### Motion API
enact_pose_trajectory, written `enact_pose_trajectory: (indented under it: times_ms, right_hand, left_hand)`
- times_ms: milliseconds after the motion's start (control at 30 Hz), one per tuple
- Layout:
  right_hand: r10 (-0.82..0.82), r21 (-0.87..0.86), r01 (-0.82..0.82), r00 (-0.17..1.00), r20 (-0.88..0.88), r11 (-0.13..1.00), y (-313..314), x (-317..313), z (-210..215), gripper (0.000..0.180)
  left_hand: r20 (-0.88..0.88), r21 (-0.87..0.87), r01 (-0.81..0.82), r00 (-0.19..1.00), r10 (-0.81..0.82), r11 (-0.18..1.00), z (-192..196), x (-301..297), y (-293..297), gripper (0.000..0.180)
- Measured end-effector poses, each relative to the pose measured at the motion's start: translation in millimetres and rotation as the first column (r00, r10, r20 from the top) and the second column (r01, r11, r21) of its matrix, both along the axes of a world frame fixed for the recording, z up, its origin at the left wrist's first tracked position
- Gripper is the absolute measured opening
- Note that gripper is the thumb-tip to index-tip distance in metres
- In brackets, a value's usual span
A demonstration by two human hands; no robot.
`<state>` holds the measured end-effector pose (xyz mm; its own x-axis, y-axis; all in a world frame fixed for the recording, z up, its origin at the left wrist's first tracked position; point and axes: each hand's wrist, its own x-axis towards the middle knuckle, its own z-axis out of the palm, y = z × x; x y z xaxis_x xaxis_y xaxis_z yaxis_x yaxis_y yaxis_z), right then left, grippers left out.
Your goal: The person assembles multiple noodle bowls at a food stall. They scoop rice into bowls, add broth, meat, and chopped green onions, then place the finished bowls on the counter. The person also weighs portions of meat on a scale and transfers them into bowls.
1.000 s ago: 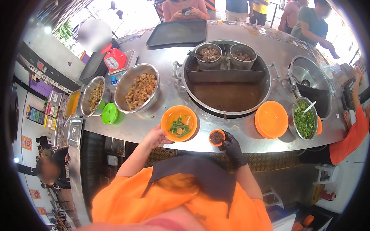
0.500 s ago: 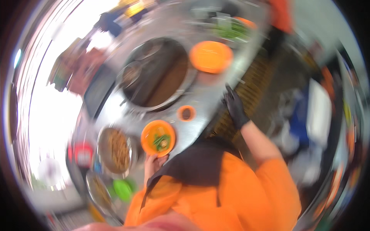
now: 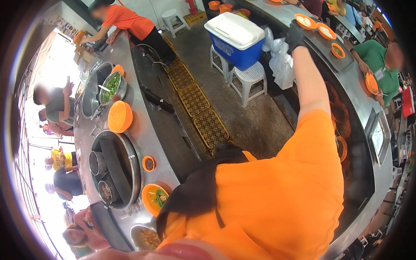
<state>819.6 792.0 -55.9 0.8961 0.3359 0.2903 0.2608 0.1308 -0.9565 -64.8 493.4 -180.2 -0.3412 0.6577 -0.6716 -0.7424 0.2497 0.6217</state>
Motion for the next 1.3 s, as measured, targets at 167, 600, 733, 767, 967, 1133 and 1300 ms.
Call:
enact_pose_trajectory:
  times_ms: [167, 600, 733, 767, 967, 1133, 1300]
  right_hand:
    - [0.294, -0.567, 0.100, 0.775, 0.560, 0.817, 19.8, -74.4, -3.5, 0.021]
    - [0.640, -0.630, -0.318, 0.666, 0.384, 0.709, -30.7, -279.9, -52.8, 0.039]
    - [0.748, -0.667, -0.417, 0.573, 0.335, 0.618, -38.1, -330.1, -65.9, 0.047]
    - [0.758, -0.669, -0.427, 0.563, 0.330, 0.608, -43.0, -334.0, -64.6, 0.049]
    - [0.806, -0.677, -0.477, 0.505, 0.311, 0.560, -69.1, -356.7, -70.2, 0.061]
    - [0.852, -0.689, -0.519, 0.426, 0.305, 0.506, -82.3, -375.5, -71.1, 0.071]
    - [0.897, -0.675, -0.593, 0.254, 0.361, 0.439, -92.8, -413.4, -56.2, 0.082]
  left_hand:
    - [0.036, 0.024, -0.168, 0.985, 0.168, 0.985, 0.5, 2.8, -60.9, 0.054]
    - [-0.125, 0.283, -0.231, 0.953, 0.275, 0.931, 47.5, 68.5, -26.0, 0.045]
    - [-0.145, 0.239, -0.251, 0.946, 0.290, 0.938, 49.8, 67.4, -34.0, 0.044]
    - [-0.136, 0.244, -0.247, 0.949, 0.286, 0.938, 52.2, 68.8, -32.0, 0.045]
    - [-0.133, 0.276, -0.220, 0.955, 0.264, 0.936, 52.5, 64.2, -31.1, 0.045]
    - [-0.123, 0.294, -0.217, 0.957, 0.262, 0.931, 53.5, 62.6, -34.3, 0.046]
    - [-0.135, 0.314, -0.191, 0.961, 0.243, 0.930, 51.6, 64.6, -31.8, 0.046]
